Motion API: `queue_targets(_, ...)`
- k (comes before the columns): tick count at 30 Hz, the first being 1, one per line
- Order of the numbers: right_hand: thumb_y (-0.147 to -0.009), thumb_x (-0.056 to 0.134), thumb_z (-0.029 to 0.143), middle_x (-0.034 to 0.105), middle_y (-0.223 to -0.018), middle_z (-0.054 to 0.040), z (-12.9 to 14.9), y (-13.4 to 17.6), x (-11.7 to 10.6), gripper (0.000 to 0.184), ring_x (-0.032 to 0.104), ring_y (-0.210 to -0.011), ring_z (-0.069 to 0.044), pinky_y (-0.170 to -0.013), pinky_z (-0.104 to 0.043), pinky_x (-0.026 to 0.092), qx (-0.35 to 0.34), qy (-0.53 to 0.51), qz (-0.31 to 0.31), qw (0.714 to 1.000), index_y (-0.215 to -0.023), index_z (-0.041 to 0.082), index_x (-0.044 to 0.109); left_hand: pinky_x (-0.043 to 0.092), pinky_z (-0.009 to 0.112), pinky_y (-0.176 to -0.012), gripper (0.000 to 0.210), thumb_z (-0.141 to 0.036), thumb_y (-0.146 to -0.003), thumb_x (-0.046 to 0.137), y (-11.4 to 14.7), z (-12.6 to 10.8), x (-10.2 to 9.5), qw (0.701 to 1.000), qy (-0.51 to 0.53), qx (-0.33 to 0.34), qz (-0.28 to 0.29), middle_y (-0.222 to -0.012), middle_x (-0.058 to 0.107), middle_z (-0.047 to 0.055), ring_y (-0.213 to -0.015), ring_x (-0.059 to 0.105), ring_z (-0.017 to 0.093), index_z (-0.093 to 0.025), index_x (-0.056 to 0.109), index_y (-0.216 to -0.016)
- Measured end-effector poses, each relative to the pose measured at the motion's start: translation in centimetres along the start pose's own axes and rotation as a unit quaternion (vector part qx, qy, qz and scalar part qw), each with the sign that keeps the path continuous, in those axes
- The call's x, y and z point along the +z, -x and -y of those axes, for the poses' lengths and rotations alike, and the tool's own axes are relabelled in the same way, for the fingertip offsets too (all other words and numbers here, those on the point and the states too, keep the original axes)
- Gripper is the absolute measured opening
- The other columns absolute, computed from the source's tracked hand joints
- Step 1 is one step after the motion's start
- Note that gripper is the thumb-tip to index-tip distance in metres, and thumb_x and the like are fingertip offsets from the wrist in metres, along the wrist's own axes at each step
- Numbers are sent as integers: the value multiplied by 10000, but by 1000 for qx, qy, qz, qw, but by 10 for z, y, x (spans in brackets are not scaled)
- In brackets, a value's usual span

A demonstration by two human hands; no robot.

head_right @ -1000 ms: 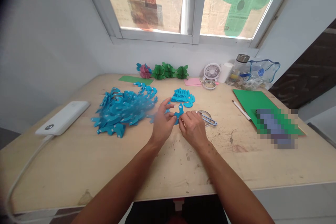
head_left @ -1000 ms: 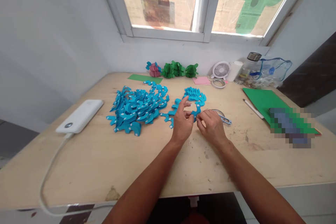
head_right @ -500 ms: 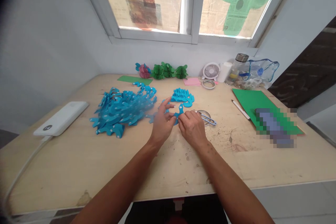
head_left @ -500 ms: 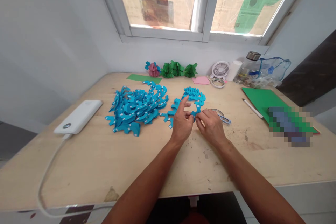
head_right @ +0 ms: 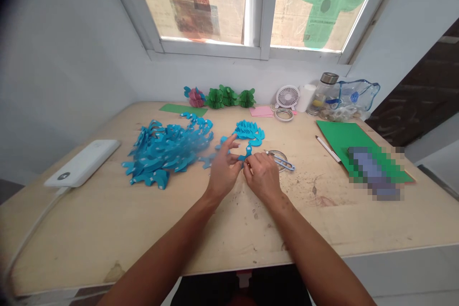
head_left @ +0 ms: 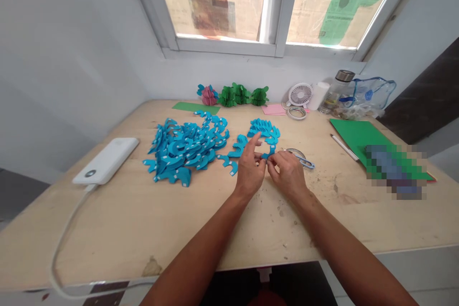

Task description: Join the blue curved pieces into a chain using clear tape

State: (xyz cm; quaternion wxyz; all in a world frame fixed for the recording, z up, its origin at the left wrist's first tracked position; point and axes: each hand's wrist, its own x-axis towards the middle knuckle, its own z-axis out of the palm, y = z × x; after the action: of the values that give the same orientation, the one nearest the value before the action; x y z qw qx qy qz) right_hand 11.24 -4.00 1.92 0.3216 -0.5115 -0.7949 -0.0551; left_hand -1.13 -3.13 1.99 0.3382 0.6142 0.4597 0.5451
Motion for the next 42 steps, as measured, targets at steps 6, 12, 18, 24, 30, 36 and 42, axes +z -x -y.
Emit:
queue_targets(6, -787, 474, 203, 620, -690, -38, -1, 0, 4, 150, 531, -643, -158, -607, -260, 385, 106, -149, 24, 983, -707, 186, 600, 496, 244, -662, 677, 15, -663, 449, 0, 3, 1, 999, -32, 18, -26, -1122, 518, 69, -681, 546, 81, -246, 394, -1285)
queue_targets(12, -760, 471, 206, 659, -728, -29, -5, -3, 2, 163, 534, -602, -142, -592, -253, 385, 170, -197, 37, 965, -742, 182, 631, 507, 242, -670, 687, -7, -664, 466, -2, 4, -2, 999, 7, 1, -32, -1142, 505, 64, -692, 557, 75, -271, 387, -1293)
queue_targets(18, -747, 489, 247, 614, -645, -11, -3, -4, 0, 146, 489, -544, -123, -522, -236, 344, 186, -249, 51, 949, -714, 176, 612, 510, 238, -659, 682, -2, -657, 474, -2, 4, 0, 999, 33, -20, -30, -1155, 507, 72, -689, 565, 77, -268, 404, -1280)
queue_targets(24, -716, 525, 277, 501, -538, 27, -6, -4, 6, 136, 429, -516, -111, -505, -230, 322, 214, -308, 51, 926, -618, 184, 516, 509, 245, -687, 676, -1, -659, 472, 1, 3, 3, 999, 33, -19, -17, -1155, 503, 67, -726, 577, 85, -273, 422, -1277)
queue_targets(30, -710, 514, 257, 422, -508, 47, -6, -4, 7, 162, 380, -504, -101, -491, -228, 286, 218, -326, 35, 919, -575, 190, 454, 509, 249, -689, 657, -34, -643, 534, 0, 4, 4, 993, 96, -58, -32, -1118, 513, 61, -743, 594, 94, -274, 453, -1249)
queue_targets(36, -715, 518, 281, 451, -528, 37, -6, -5, 3, 167, 412, -526, -107, -510, -229, 313, 222, -351, 41, 909, -583, 186, 481, 489, 204, -603, 665, -77, -605, 603, -3, 4, 4, 978, 178, -101, -36, -1057, 540, 58, -649, 579, 67, -243, 467, -1235)
queue_targets(42, -734, 495, 344, 572, -605, -5, -15, -9, 2, 203, 508, -602, -139, -570, -245, 388, 274, -396, -14, 876, -663, 174, 579, 477, 192, -580, 738, -118, -580, 670, -2, -1, 2, 960, 248, -133, -5, -1068, 560, 64, -640, 554, 60, -255, 433, -1265)
